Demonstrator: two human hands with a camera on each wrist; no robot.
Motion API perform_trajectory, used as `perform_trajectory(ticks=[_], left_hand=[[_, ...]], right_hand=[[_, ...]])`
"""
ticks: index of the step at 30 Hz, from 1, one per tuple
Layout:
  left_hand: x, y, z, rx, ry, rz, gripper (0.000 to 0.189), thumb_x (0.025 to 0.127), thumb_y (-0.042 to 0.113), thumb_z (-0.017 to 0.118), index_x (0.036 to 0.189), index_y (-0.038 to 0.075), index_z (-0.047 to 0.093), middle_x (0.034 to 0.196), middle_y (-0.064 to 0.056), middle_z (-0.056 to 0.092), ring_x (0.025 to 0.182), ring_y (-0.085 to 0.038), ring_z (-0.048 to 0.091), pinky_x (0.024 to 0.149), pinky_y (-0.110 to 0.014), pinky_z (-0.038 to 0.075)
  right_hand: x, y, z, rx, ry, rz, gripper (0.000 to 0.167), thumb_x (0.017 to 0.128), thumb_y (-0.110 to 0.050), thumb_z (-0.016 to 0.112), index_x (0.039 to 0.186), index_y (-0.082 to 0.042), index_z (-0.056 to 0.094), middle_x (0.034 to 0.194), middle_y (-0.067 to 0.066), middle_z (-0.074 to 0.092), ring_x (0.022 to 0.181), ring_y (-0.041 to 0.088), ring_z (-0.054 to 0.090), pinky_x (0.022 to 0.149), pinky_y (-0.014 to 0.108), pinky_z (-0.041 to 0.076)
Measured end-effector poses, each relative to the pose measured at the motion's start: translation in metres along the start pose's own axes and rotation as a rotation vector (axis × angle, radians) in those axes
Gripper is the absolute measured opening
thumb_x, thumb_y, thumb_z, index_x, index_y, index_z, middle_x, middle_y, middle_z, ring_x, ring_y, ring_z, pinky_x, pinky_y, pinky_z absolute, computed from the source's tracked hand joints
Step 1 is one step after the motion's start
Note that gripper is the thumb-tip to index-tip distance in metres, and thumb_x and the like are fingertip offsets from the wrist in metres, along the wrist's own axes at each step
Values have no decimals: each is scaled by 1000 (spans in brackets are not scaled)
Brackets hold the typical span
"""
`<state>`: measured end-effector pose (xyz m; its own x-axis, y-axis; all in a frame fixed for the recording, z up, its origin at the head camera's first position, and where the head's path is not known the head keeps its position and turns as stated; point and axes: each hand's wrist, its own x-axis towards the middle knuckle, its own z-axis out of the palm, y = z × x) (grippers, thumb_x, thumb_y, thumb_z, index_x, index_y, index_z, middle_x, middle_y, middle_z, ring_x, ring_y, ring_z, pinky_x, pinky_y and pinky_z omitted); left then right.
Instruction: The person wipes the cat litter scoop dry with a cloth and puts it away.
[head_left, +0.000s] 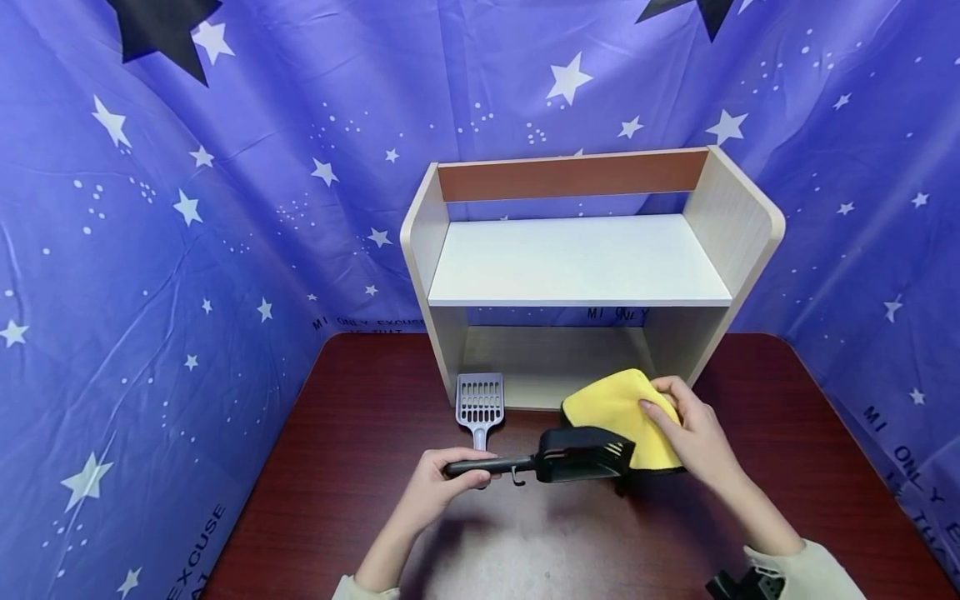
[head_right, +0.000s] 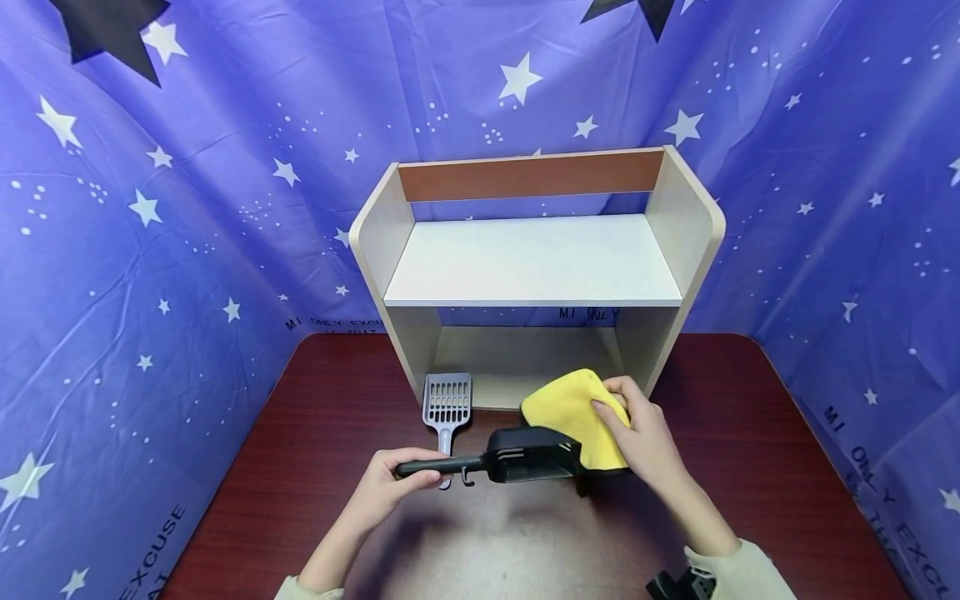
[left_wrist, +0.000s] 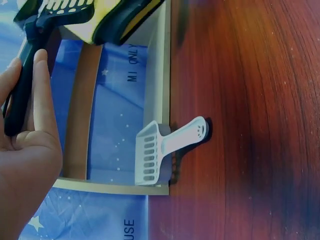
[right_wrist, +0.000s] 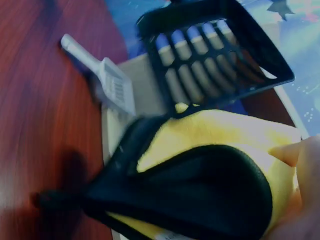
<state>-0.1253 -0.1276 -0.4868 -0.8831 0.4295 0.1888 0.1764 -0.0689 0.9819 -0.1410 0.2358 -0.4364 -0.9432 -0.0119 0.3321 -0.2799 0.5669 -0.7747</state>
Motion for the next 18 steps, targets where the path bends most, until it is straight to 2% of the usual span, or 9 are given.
perform_trajectory(ticks=[3,6,8,11,14,18], left_hand=[[2,-1,4,54,-20,10,26,90,3,70,111,-13,68,100,-33,69,84,2,67,74,-18,58],[4,-1,7,83,-29,12,25,90,4,70,111,-10,69,101,-32,70,85,3,65,73,-15,55],[5,-1,9,82,-31,3,24,90,3,69,111,-10,69,103,-32,70,86,4,65,74,-15,55],[7,-1,12,54,-30,-19,24,91,0,67,112,-12,68,105,-33,69,89,4,66,79,-18,58],[7,-1,13,31,-25,-36,24,91,-1,67,112,-13,67,106,-35,68,89,2,68,82,-21,59],[6,-1,13,28,-5,-48,26,90,1,69,111,-14,67,106,-36,68,90,0,70,82,-23,60]], right_hand=[[2,-8,2,174,-136,19,16,101,-12,57,114,-4,53,73,-9,62,55,4,57,48,25,49],[3,-13,6,322,-257,-19,15,103,-7,50,115,2,48,82,-9,61,64,4,60,52,24,52],[4,-14,9,383,-333,-54,14,103,-4,47,115,4,46,89,-7,61,74,2,61,60,21,53],[3,-15,13,402,-430,-90,16,103,-4,46,117,4,46,99,-6,58,87,0,58,72,17,51],[3,-14,15,390,-505,-114,24,104,-5,45,126,2,49,109,-6,59,98,-1,56,83,15,48],[3,-13,15,399,-575,-181,31,104,-2,43,133,2,52,117,-9,61,106,-2,55,90,14,47]])
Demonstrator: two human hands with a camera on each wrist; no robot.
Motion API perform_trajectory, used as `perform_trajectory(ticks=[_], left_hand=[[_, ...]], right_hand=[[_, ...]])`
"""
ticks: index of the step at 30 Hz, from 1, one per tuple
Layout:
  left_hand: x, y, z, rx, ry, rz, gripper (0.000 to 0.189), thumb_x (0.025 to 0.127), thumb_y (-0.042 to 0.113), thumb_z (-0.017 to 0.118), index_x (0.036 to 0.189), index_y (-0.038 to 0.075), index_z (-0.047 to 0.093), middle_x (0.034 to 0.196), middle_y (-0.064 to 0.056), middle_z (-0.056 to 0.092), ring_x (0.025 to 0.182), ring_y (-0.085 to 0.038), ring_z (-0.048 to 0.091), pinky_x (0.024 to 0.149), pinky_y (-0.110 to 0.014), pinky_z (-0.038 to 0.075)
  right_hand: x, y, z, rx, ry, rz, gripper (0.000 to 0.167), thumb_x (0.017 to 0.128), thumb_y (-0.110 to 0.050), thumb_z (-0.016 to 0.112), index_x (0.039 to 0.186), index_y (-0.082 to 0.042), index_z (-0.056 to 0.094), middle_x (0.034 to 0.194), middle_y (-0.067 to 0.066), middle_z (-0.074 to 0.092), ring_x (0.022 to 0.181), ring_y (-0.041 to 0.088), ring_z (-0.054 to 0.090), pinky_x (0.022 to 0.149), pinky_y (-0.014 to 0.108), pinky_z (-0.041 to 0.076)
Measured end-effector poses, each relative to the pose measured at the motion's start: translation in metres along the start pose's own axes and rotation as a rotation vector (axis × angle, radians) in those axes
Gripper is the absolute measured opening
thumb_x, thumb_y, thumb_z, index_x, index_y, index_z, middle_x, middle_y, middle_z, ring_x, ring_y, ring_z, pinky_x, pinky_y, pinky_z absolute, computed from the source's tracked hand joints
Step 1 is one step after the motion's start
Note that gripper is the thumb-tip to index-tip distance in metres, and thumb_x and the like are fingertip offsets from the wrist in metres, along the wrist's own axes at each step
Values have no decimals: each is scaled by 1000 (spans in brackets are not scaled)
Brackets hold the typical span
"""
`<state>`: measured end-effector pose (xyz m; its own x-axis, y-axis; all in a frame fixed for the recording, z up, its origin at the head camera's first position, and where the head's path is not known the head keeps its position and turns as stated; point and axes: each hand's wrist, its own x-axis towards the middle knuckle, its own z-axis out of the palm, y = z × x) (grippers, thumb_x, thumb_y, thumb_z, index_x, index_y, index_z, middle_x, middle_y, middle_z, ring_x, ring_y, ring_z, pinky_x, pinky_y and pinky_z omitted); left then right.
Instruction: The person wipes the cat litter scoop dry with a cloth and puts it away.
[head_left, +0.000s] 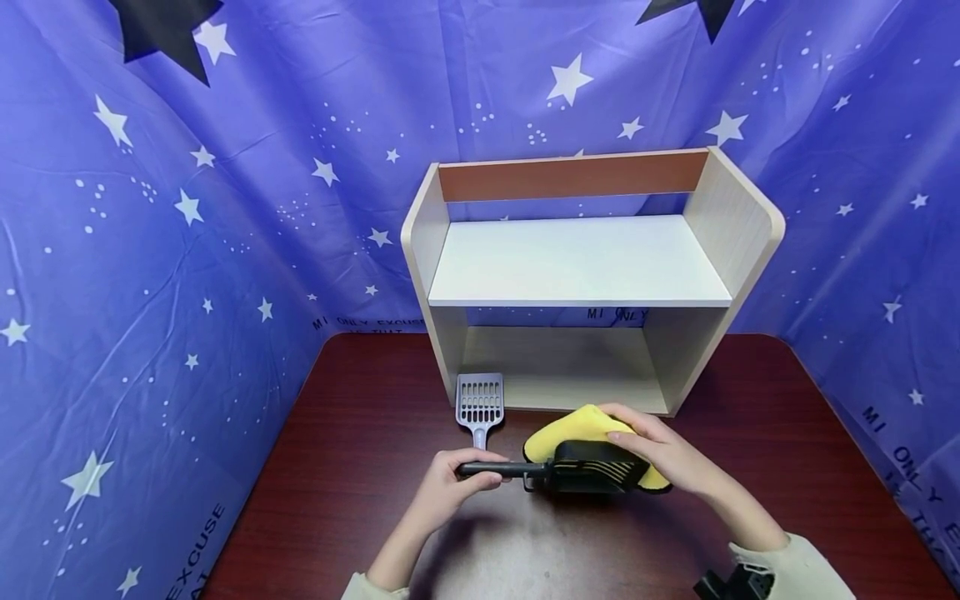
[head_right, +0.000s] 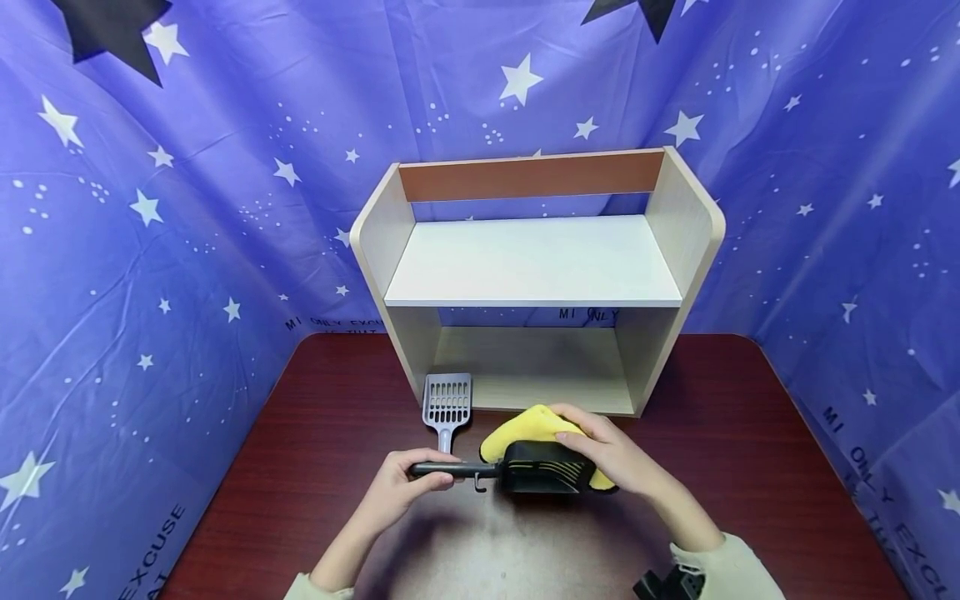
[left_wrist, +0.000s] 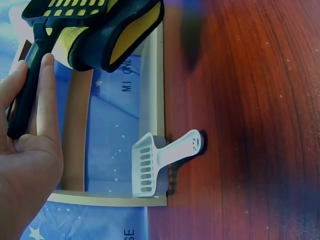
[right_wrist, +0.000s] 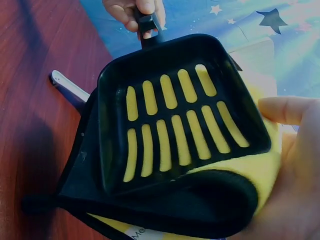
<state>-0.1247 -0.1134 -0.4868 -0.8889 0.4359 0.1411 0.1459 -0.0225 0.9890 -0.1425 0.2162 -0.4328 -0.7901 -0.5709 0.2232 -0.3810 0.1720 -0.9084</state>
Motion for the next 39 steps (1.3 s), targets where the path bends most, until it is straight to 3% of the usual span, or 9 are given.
perform_trajectory(ticks=[5,13,18,25,39], left_hand=[[-2,0,0,16,33,3,24,89,-2,69,110,-14,68,105,-35,69,88,2,69,81,-22,60],[-3,-1,-4,64,71,77,23,89,4,71,108,-8,71,91,-31,72,74,0,64,67,-21,59],[-4,-2,-7,48,86,86,23,89,3,70,109,-9,70,93,-32,71,76,-4,68,69,-26,62],[-5,-5,-11,55,123,96,22,89,2,70,108,-9,70,95,-30,72,83,-5,72,73,-21,60],[-7,-5,-21,17,244,99,23,89,-3,68,108,-15,67,102,-28,72,88,-1,70,79,-22,60]], right_hand=[[0,-1,-2,20,-51,-61,31,103,2,42,130,3,55,115,-10,62,103,-2,56,87,15,49],[-2,2,-3,-19,-5,-85,31,101,5,43,128,2,57,117,-12,64,105,-2,57,88,14,47],[-5,5,-6,0,17,-111,32,99,8,43,128,3,57,117,-12,64,105,-2,57,88,12,47],[-10,7,-8,37,43,-93,32,99,8,42,129,5,55,118,-13,64,105,-3,58,87,13,49],[-21,10,-14,159,108,-86,42,98,12,41,134,-5,56,117,-12,67,95,1,67,76,19,57]])
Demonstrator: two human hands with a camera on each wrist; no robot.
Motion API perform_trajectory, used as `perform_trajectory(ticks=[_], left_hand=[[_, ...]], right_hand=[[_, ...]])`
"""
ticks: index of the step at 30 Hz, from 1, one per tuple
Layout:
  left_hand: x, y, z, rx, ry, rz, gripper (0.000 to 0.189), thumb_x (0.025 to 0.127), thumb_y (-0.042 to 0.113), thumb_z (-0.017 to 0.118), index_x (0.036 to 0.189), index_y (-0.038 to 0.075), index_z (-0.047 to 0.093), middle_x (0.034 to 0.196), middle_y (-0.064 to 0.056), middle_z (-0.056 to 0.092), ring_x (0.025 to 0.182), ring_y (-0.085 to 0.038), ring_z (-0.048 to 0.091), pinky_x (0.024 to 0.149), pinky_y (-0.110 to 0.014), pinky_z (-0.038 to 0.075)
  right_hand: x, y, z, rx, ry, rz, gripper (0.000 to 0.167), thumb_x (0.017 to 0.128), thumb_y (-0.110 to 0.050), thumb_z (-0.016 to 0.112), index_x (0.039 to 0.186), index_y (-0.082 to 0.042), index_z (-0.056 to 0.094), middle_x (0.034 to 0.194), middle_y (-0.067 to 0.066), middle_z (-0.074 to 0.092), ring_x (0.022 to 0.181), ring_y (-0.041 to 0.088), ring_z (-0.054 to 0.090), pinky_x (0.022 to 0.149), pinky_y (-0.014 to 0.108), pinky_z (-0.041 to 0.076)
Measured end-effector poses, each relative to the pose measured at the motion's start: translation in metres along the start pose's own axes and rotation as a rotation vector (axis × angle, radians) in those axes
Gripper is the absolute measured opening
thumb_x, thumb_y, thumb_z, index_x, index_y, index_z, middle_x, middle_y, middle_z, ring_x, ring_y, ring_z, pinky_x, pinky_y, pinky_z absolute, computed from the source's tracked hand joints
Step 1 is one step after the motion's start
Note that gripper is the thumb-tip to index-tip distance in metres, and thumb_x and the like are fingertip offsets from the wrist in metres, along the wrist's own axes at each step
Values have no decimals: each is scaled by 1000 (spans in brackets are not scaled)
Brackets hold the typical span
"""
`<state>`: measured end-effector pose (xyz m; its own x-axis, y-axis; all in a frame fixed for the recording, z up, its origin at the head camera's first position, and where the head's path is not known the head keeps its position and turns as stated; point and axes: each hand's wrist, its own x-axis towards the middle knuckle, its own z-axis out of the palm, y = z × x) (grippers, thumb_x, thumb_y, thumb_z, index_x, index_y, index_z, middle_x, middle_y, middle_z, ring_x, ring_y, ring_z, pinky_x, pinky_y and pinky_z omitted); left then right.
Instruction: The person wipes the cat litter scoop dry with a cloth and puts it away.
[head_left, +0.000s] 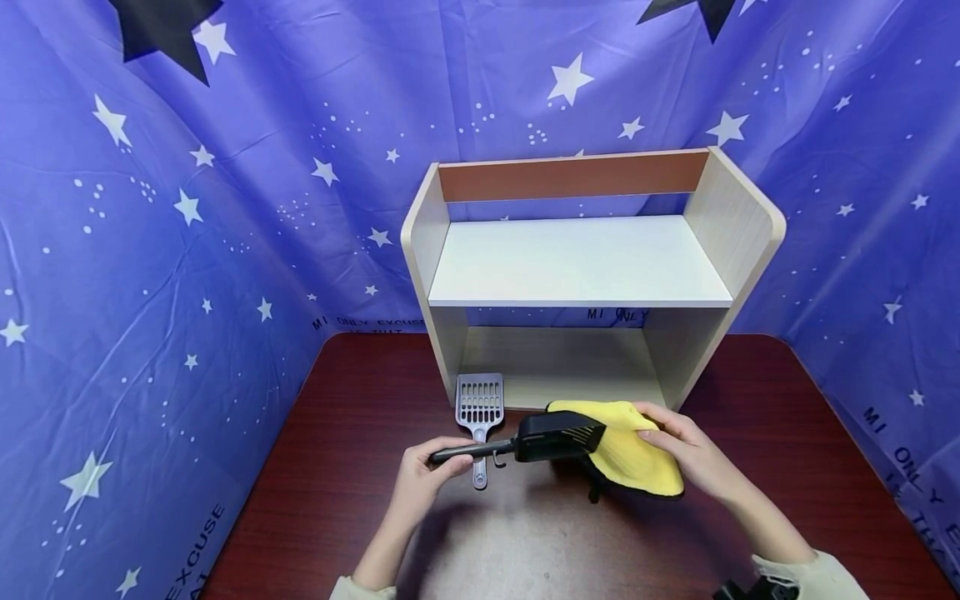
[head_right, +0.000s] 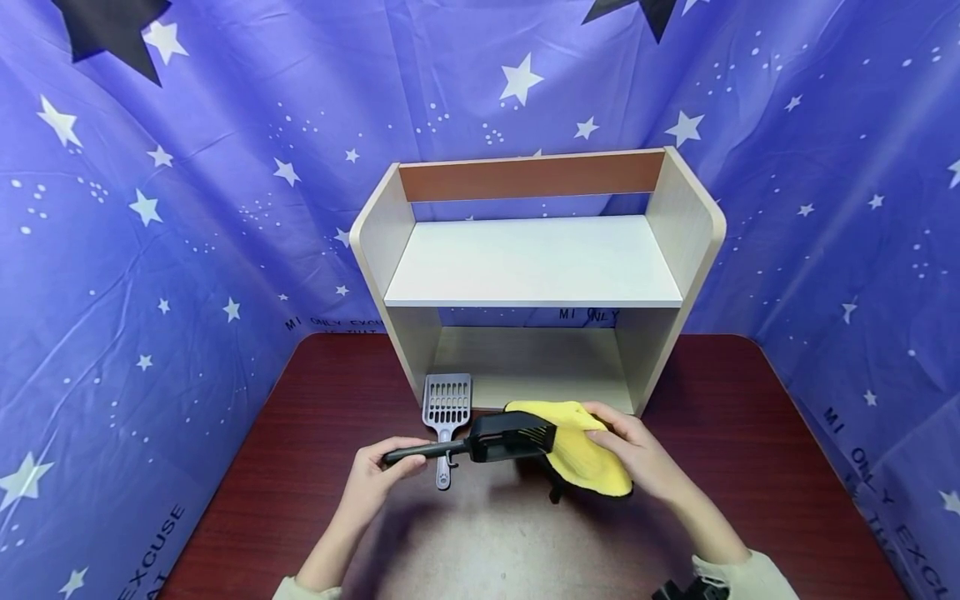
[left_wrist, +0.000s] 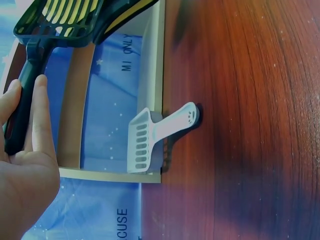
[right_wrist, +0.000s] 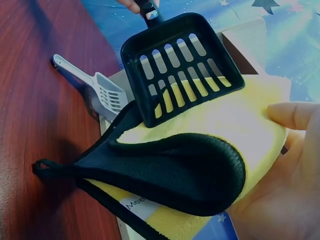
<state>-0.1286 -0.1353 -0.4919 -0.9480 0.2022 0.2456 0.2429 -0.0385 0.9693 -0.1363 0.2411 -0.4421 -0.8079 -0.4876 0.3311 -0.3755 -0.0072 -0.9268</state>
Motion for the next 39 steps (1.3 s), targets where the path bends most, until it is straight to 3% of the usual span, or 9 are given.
perform_trajectory(ticks=[7,14,16,22,25,31,36,39], left_hand=[[0,1,-5,-43,7,-30,28,88,-3,69,110,-20,63,100,-10,76,89,-4,72,80,-25,61],[0,3,-4,-50,-93,-25,27,90,0,68,110,-18,64,97,4,77,89,-7,73,79,-24,61],[0,3,-2,-51,-119,-23,27,90,1,68,109,-17,64,98,-2,78,88,-6,73,79,-24,61],[-1,1,7,-44,-170,-45,28,89,2,70,110,-16,66,101,-34,69,85,-4,71,77,-25,61],[-1,0,10,-39,-181,-60,29,89,3,71,110,-16,66,100,-33,70,84,-2,70,77,-24,61],[-1,-2,16,-74,-196,-81,31,88,3,71,110,-18,65,102,-14,75,88,-5,71,80,-27,61],[-1,0,19,-87,-191,-76,31,89,3,71,110,-18,64,105,-34,68,90,-4,71,81,-27,61],[-2,-1,19,-86,-183,-75,30,89,2,70,110,-18,64,104,-39,66,89,-4,71,81,-26,61]], right_hand=[[-3,-1,-2,40,44,37,44,100,9,40,134,-13,57,117,-14,68,93,2,68,72,21,59],[-1,-1,-1,3,125,114,37,104,-1,41,132,-18,58,109,-14,68,82,5,70,64,26,60],[2,-2,1,11,121,108,37,104,0,41,132,-18,58,109,-14,68,82,5,70,63,26,60],[10,-5,9,-16,104,104,33,104,-2,42,131,-14,58,110,-14,66,85,1,67,66,23,58],[14,-6,13,-54,94,93,31,104,-1,43,131,-5,57,111,-15,66,88,-1,64,70,19,56],[19,-7,19,-94,23,68,29,102,1,43,129,11,52,112,-16,65,97,-3,60,82,13,50],[20,-6,20,-155,-64,36,30,102,2,44,128,6,56,116,-15,65,104,-3,58,89,13,48],[20,-6,19,-197,-102,0,32,100,4,45,129,2,58,120,-14,64,107,-3,57,91,13,46]])
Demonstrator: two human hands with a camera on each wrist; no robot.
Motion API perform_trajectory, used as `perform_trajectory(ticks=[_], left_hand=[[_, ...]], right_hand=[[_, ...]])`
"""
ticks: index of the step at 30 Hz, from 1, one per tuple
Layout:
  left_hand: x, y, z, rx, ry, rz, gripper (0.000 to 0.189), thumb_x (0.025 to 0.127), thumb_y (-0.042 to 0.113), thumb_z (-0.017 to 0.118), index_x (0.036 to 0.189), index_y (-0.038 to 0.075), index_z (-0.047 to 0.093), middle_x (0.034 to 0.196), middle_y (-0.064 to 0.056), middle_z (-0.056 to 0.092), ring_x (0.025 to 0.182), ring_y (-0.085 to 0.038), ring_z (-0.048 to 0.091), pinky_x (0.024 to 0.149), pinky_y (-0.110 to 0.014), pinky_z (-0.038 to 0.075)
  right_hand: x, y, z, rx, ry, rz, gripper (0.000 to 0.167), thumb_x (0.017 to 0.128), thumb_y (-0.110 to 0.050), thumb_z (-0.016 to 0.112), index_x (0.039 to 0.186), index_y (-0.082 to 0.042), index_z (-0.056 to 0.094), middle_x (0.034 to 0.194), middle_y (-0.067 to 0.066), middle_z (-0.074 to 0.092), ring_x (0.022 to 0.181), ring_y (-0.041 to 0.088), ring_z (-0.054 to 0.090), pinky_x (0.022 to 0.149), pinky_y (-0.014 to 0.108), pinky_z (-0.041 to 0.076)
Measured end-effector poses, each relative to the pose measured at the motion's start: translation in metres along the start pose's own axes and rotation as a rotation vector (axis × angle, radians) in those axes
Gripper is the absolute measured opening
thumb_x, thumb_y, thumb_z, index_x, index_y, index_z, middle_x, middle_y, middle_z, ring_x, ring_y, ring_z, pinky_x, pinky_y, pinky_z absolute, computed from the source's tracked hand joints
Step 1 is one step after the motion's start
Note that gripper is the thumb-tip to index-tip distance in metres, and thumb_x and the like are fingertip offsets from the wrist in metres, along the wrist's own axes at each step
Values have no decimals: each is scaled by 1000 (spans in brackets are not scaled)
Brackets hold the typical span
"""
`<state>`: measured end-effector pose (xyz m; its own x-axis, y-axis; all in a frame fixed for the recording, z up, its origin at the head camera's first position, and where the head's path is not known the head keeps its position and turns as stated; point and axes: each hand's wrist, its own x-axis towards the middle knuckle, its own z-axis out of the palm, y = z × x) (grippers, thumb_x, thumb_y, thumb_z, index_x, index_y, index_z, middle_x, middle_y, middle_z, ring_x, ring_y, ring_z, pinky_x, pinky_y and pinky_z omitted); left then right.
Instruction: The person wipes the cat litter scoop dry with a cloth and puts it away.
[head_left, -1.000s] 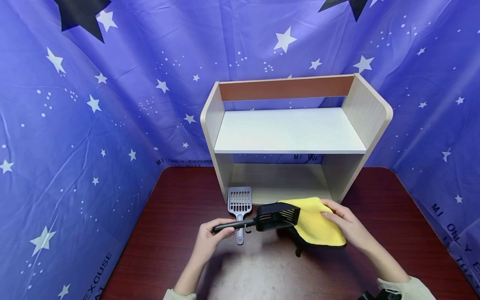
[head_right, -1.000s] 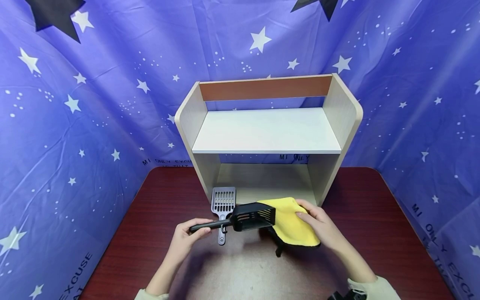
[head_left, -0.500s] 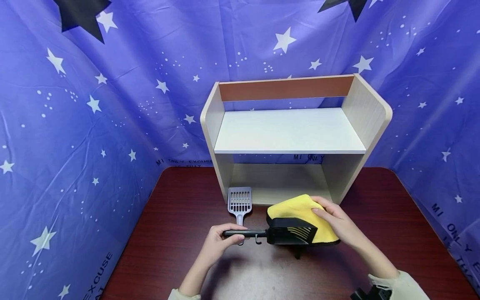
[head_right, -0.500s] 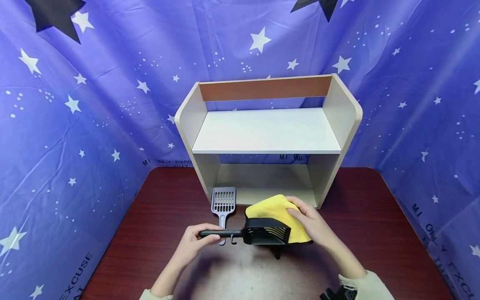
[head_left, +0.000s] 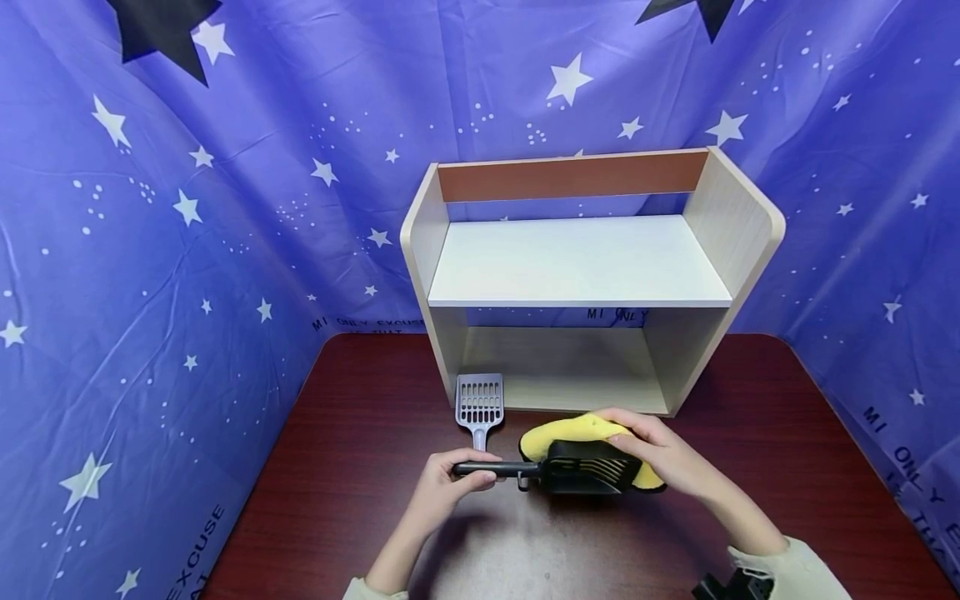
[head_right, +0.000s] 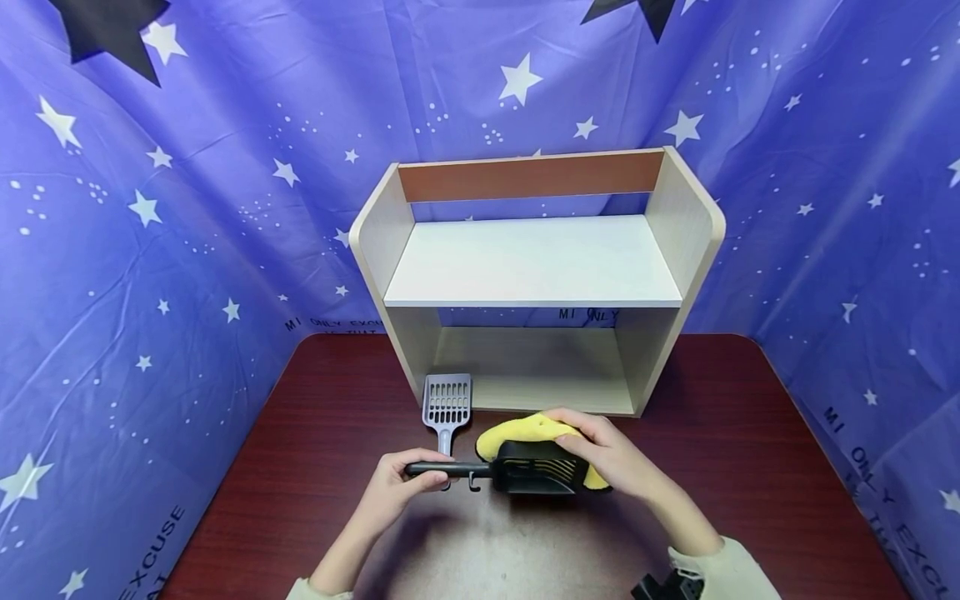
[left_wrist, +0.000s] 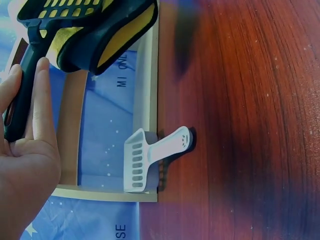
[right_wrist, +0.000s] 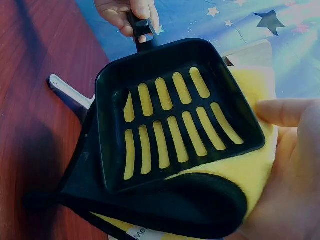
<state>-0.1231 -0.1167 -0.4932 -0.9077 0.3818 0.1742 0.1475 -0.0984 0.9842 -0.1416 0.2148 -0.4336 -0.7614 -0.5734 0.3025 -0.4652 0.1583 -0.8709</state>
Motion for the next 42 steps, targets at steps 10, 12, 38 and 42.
perform_trajectory(ticks=[10,12,38,42], left_hand=[[0,1,-3,42,61,-8,26,89,3,71,109,-13,68,96,-35,69,80,-2,71,72,-23,61],[0,2,-3,37,64,-14,26,89,3,71,109,-14,68,97,-36,69,81,-3,71,73,-25,62],[1,6,-20,-33,174,-14,31,90,-1,68,110,-22,61,98,-4,77,89,-10,74,81,-28,60],[0,6,-23,-57,192,-13,32,90,-3,66,112,-25,57,96,4,76,89,-9,73,81,-28,60]], right_hand=[[0,-2,1,-132,-49,-202,46,95,13,48,138,-2,56,140,14,60,137,11,50,111,11,36],[0,-2,1,-179,-41,-208,48,95,13,48,138,-4,57,140,12,61,138,9,49,112,10,34],[-16,5,-7,-164,107,-155,45,93,15,51,134,0,60,138,-14,60,129,-4,53,104,8,41],[-21,8,-8,-145,136,-162,40,94,12,51,132,2,60,138,-15,60,126,-4,55,99,8,44]])
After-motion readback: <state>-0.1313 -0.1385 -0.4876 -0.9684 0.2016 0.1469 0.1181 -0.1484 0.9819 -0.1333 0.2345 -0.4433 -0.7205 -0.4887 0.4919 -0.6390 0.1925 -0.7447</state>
